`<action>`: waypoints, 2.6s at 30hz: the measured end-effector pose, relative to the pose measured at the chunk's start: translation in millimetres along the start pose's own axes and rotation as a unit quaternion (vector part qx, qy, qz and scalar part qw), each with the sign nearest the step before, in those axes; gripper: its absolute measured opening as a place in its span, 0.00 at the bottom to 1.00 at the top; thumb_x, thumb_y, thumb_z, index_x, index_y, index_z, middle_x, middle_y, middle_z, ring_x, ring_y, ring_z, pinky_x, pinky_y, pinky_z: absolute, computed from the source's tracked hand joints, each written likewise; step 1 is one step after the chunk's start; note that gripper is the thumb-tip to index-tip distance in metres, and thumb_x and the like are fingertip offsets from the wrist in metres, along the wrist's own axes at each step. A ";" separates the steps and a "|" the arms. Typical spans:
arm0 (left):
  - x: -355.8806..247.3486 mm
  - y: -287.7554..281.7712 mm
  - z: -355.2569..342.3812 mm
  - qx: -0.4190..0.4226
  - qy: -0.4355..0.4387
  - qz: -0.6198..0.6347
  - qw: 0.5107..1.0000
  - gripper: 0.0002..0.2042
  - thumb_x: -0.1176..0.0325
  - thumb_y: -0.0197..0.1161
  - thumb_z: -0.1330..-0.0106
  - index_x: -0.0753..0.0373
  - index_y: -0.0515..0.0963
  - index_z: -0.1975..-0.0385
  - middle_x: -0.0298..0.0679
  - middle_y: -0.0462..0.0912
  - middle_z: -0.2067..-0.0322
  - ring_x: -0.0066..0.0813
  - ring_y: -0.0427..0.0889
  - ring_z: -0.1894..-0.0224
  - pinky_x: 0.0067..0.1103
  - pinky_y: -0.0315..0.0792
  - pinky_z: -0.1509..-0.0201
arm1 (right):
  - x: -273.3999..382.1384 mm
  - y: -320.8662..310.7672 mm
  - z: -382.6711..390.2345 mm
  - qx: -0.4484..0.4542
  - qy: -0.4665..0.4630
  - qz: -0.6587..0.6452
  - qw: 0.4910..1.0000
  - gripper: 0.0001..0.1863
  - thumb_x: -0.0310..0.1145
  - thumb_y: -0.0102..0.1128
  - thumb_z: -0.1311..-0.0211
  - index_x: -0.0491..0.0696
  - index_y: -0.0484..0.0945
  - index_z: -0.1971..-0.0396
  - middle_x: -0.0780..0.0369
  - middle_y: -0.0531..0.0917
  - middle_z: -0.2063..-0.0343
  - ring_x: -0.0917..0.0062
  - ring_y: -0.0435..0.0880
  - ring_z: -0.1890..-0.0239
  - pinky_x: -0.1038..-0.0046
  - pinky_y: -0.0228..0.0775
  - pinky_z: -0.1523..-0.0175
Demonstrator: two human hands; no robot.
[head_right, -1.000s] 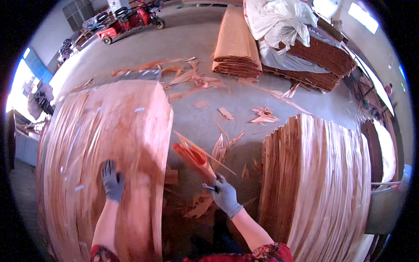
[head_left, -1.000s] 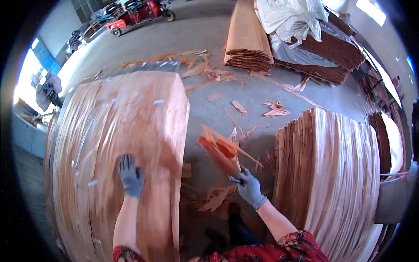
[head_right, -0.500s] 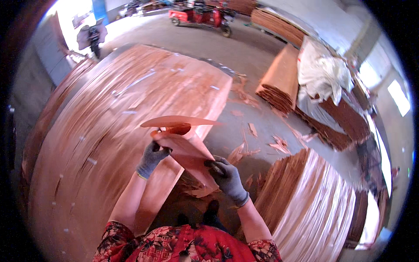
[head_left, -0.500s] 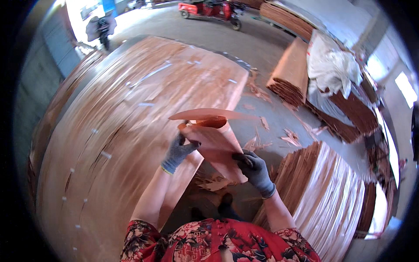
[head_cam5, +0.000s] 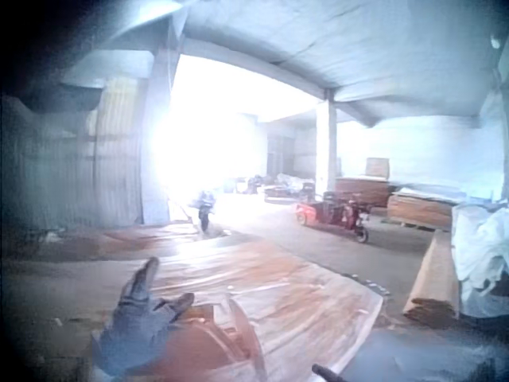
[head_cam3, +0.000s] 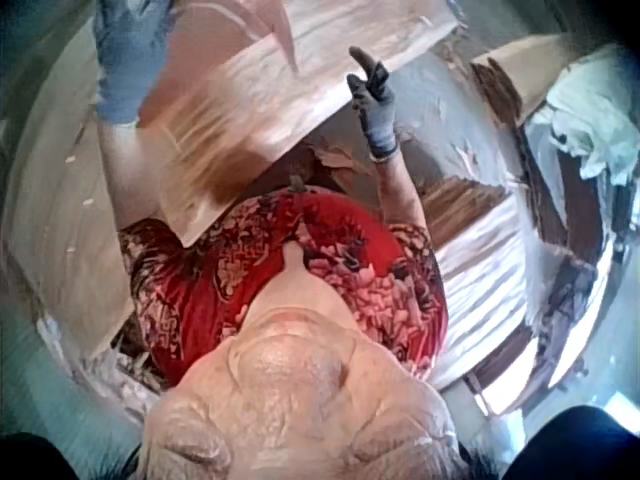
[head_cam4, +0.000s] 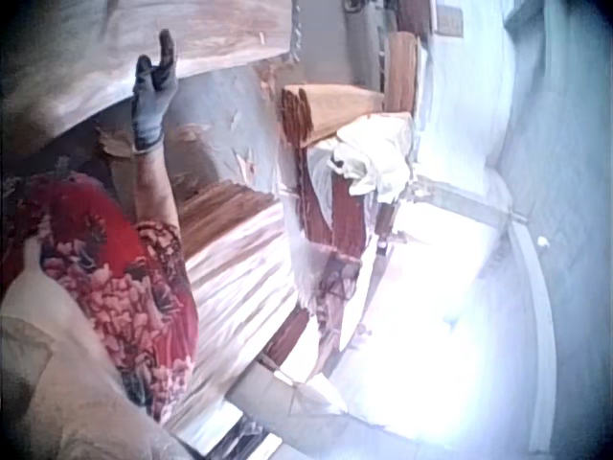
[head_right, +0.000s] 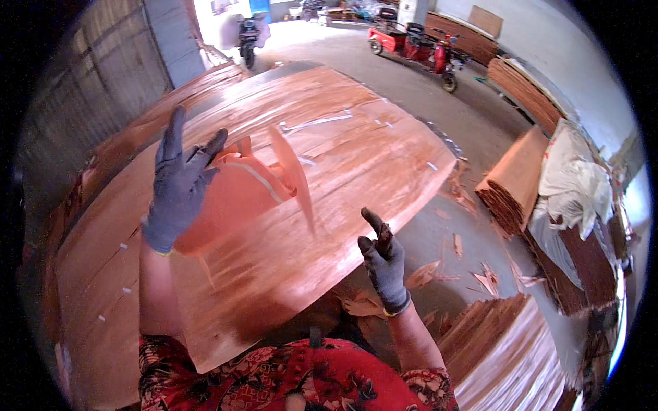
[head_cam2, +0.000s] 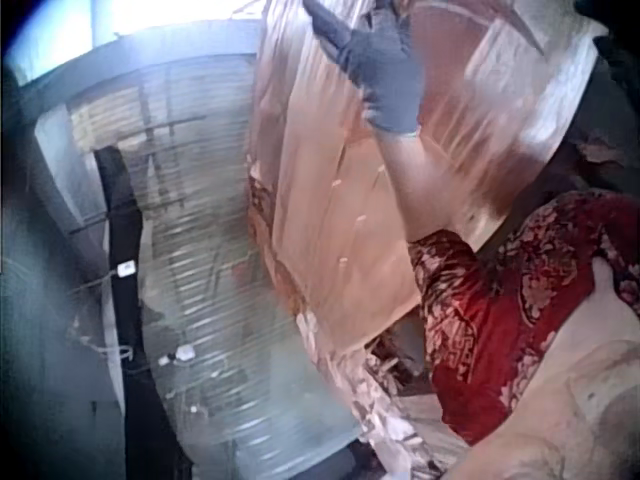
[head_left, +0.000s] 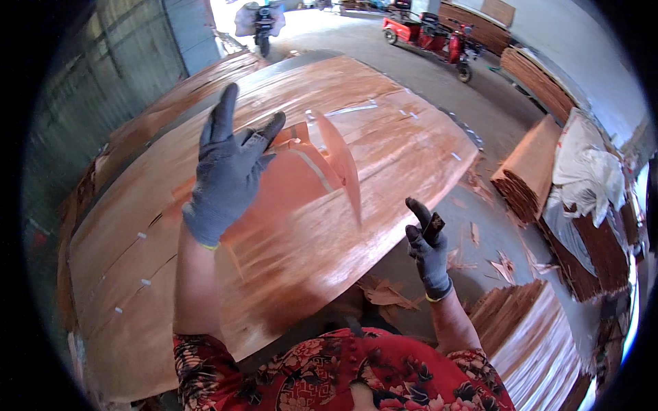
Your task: The person uses a utility knife to cut and trim large sheets of light brown material on a workbench. They repeatedly align the sheets, make precise cuts along the edges, and remove the excess strips. The person also uses small white tape pieces to secure the material during the process.
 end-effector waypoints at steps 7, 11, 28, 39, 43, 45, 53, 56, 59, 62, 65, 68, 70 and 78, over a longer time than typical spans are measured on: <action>27.4 -15.0 -8.4 0.055 -0.032 0.106 0.992 0.19 0.76 0.58 0.44 0.57 0.76 0.50 0.40 0.78 0.53 0.43 0.55 0.33 0.33 0.54 0.36 | -7.3 20.1 -61.3 0.094 -0.052 -0.060 0.992 0.34 0.27 0.62 0.44 0.43 0.58 0.37 0.59 0.69 0.41 0.94 0.67 0.73 0.89 0.60 0.70; 40.0 -9.9 -6.1 0.059 -0.151 0.154 0.975 0.15 0.77 0.55 0.42 0.64 0.77 0.54 0.46 0.77 0.51 0.39 0.64 0.37 0.28 0.59 0.39 | -3.1 30.8 -95.6 0.169 -0.093 -0.087 0.977 0.36 0.24 0.63 0.46 0.41 0.57 0.38 0.57 0.67 0.41 0.83 0.71 0.50 0.82 0.63 0.51; -5.8 -8.8 1.5 0.064 -0.226 0.010 0.972 0.18 0.80 0.57 0.48 0.59 0.79 0.56 0.51 0.79 0.58 0.47 0.73 0.46 0.32 0.69 0.51 | 0.1 90.4 -137.9 0.389 -0.132 -0.010 0.911 0.29 0.31 0.67 0.48 0.42 0.69 0.45 0.60 0.78 0.52 0.79 0.77 0.52 0.78 0.69 0.51; -43.5 20.6 6.4 0.092 -0.220 -0.126 0.963 0.15 0.74 0.61 0.47 0.60 0.79 0.57 0.52 0.78 0.54 0.47 0.78 0.55 0.33 0.70 0.52 | 6.5 104.9 -128.7 0.327 -0.222 0.094 0.914 0.15 0.43 0.65 0.49 0.48 0.79 0.67 0.56 0.81 0.71 0.61 0.82 0.69 0.67 0.73 0.67; -53.0 43.7 19.6 0.123 -0.270 -0.043 0.954 0.16 0.71 0.62 0.47 0.60 0.78 0.57 0.54 0.77 0.55 0.47 0.78 0.54 0.33 0.70 0.52 | -25.6 108.6 -126.4 0.380 -0.184 0.232 0.876 0.16 0.48 0.61 0.47 0.50 0.76 0.77 0.59 0.80 0.78 0.63 0.80 0.74 0.64 0.70 0.72; -53.9 53.4 44.5 0.147 -0.284 -0.012 0.947 0.17 0.68 0.63 0.47 0.60 0.77 0.56 0.53 0.78 0.57 0.48 0.77 0.53 0.34 0.70 0.54 | -33.0 111.3 -111.2 0.372 -0.244 0.188 0.876 0.13 0.43 0.65 0.49 0.48 0.77 0.75 0.58 0.79 0.77 0.63 0.80 0.74 0.66 0.70 0.72; -49.9 86.5 125.7 0.143 -0.426 0.074 0.890 0.14 0.61 0.62 0.41 0.67 0.77 0.79 0.51 0.74 0.82 0.47 0.75 0.77 0.31 0.66 0.75 | -55.1 128.3 -88.2 0.438 -0.297 0.158 0.833 0.07 0.37 0.61 0.53 0.53 0.76 0.74 0.62 0.78 0.77 0.65 0.79 0.74 0.65 0.69 0.72; -26.6 79.8 144.4 0.096 -0.486 0.085 0.864 0.16 0.62 0.60 0.39 0.68 0.74 0.82 0.52 0.72 0.83 0.49 0.72 0.80 0.31 0.64 0.77 | -52.5 143.4 -84.6 0.447 -0.335 0.177 0.810 0.05 0.35 0.58 0.53 0.54 0.74 0.75 0.63 0.76 0.79 0.65 0.78 0.76 0.65 0.68 0.74; -10.0 76.8 160.0 0.089 -0.508 0.062 0.855 0.19 0.57 0.62 0.42 0.66 0.72 0.87 0.52 0.68 0.86 0.44 0.69 0.85 0.31 0.61 0.79 | -50.2 161.3 -83.5 0.430 -0.369 0.190 0.801 0.05 0.34 0.58 0.55 0.53 0.72 0.76 0.63 0.74 0.81 0.65 0.76 0.79 0.66 0.66 0.75; 27.0 56.4 186.5 0.049 -0.582 -0.002 0.812 0.22 0.54 0.63 0.42 0.64 0.71 0.90 0.48 0.63 0.90 0.30 0.64 0.87 0.29 0.58 0.81 | -51.7 180.0 -85.6 0.411 -0.367 0.202 0.809 0.07 0.33 0.61 0.57 0.52 0.74 0.76 0.62 0.75 0.81 0.65 0.76 0.79 0.68 0.67 0.73; 89.1 15.9 245.9 -0.087 -0.636 -0.057 0.764 0.23 0.55 0.63 0.40 0.62 0.69 0.93 0.30 0.61 0.92 0.14 0.57 0.83 0.26 0.54 0.82 | -64.1 196.6 -95.1 0.404 -0.290 0.178 0.849 0.07 0.28 0.61 0.57 0.49 0.76 0.74 0.60 0.77 0.79 0.64 0.78 0.77 0.67 0.68 0.70; 150.4 -48.2 319.6 0.034 -0.739 -0.204 0.642 0.13 0.58 0.52 0.34 0.62 0.74 0.68 0.40 0.75 0.76 0.23 0.72 0.76 0.28 0.65 0.74 | -78.0 204.8 -120.2 0.358 -0.205 0.190 0.891 0.07 0.29 0.62 0.52 0.49 0.76 0.71 0.57 0.80 0.76 0.62 0.80 0.74 0.66 0.71 0.69; 184.5 -114.6 382.4 0.159 -0.681 -0.343 0.627 0.18 0.63 0.40 0.28 0.59 0.68 0.43 0.44 0.78 0.54 0.28 0.79 0.66 0.29 0.70 0.68 | -111.6 194.1 -146.8 0.259 -0.168 0.200 0.930 0.05 0.26 0.57 0.47 0.45 0.77 0.69 0.55 0.80 0.75 0.66 0.80 0.72 0.72 0.72 0.66; 254.0 -256.5 529.8 0.274 -0.657 -0.491 0.502 0.28 0.61 0.47 0.33 0.56 0.48 0.35 0.43 0.59 0.39 0.36 0.69 0.46 0.25 0.71 0.51 | -188.7 187.6 -219.8 0.149 0.110 0.174 0.967 0.08 0.30 0.59 0.44 0.40 0.79 0.74 0.69 0.77 0.82 0.86 0.71 0.78 0.79 0.65 0.72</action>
Point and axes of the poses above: each hand's wrist, its own z-axis away from the middle knuckle, its own y-axis out of the palm, x = y × z, the point moved 4 cm from there along -z, towards the middle knuckle
